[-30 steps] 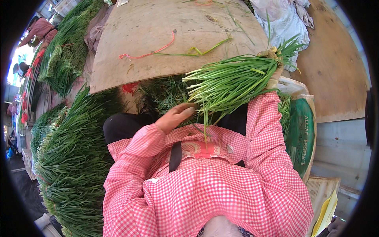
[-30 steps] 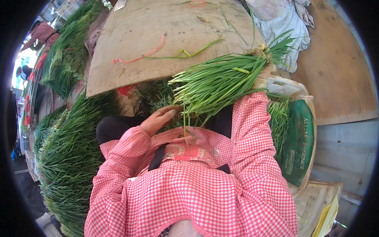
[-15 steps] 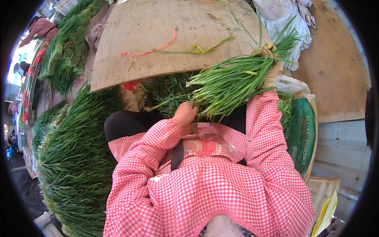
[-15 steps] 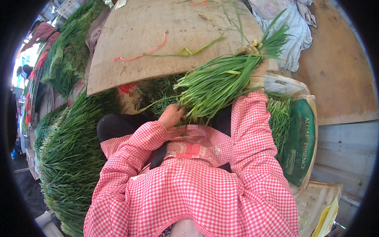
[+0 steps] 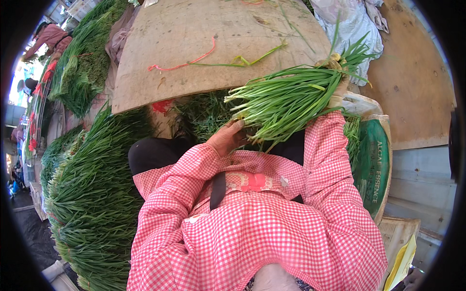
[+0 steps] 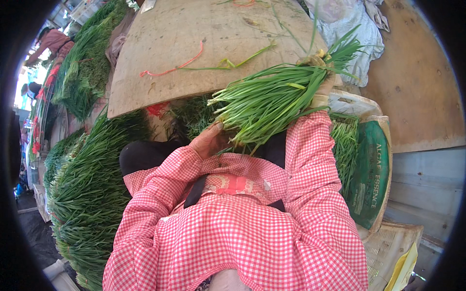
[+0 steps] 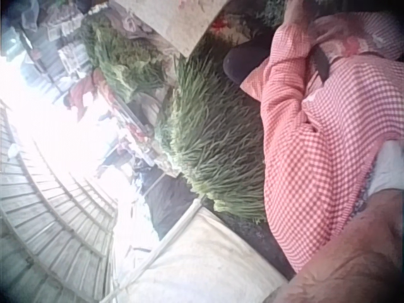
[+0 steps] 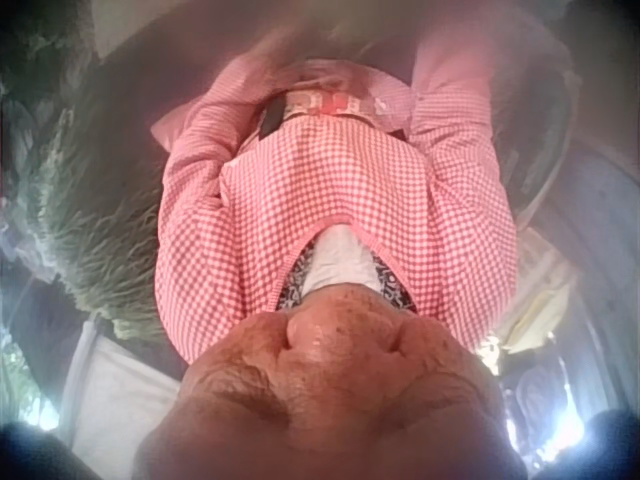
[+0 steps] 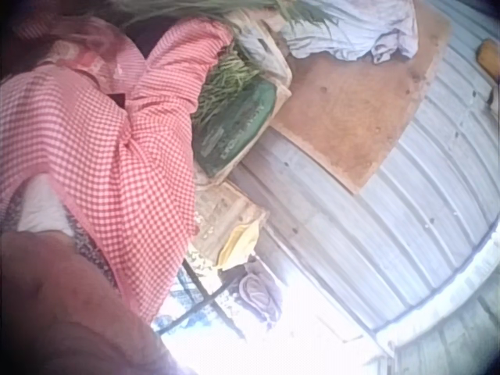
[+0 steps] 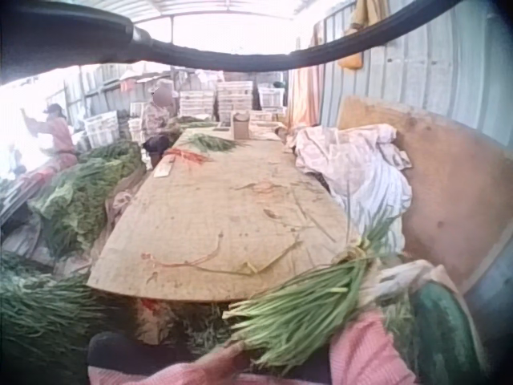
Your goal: The person bundles chives by hand, wrapping rubber bands around the stalks, and placing the finished bundles into a plastic crate.
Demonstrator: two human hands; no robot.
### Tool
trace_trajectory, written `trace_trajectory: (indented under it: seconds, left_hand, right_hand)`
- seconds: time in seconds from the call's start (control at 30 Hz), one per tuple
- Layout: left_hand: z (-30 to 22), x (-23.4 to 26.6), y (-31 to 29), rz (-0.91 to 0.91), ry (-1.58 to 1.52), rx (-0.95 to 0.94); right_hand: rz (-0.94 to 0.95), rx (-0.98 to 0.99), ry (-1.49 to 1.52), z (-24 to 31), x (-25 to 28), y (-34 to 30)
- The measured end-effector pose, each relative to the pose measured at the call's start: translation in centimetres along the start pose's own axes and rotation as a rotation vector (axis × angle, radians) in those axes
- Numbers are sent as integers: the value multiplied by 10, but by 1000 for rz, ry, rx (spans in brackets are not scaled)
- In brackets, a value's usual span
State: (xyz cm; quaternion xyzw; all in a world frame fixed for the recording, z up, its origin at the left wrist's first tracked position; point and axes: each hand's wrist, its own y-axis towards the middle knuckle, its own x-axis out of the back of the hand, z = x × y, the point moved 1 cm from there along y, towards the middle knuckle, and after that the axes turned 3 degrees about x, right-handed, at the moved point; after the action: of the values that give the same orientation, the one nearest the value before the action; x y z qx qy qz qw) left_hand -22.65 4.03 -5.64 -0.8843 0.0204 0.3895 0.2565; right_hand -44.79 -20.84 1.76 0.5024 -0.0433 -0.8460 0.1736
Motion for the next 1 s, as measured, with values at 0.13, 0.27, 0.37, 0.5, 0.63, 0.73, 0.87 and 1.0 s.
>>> trace_trajectory:
  seconds: [0.13, 0.27, 0.37, 0.5, 0.63, 0.73, 0.87, 1.0]
  left_hand:
    - [1, -16, 1, -127, -163, -134]
    - [-8, 4, -2, -245, -173, -136]
    - [11, 50, 3, -463, -297, -117]
    - [21, 84, -14, -926, -350, -51]
    - [13, 74, -1, -540, -104, -151]
    - [-3, 43, 3, -239, -69, -182]
    - [-14, 20, 12, -49, 89, -164]
    - [-30, 2, 5, -121, 143, -103]
  right_hand:
    - [54, -21, 34, -6, -3, 2]
    - [112, -68, 240, -12, 12, 9]
    - [32, -53, 149, -15, 12, 12]
    - [166, 40, 2, 8, -6, 2]
    - [61, 43, 82, 11, 2, 2]
    - [123, -7, 123, 7, 0, 2]
    - [141, -135, 216, -11, -31, -10]
    - [151, -161, 47, -7, -34, -10]
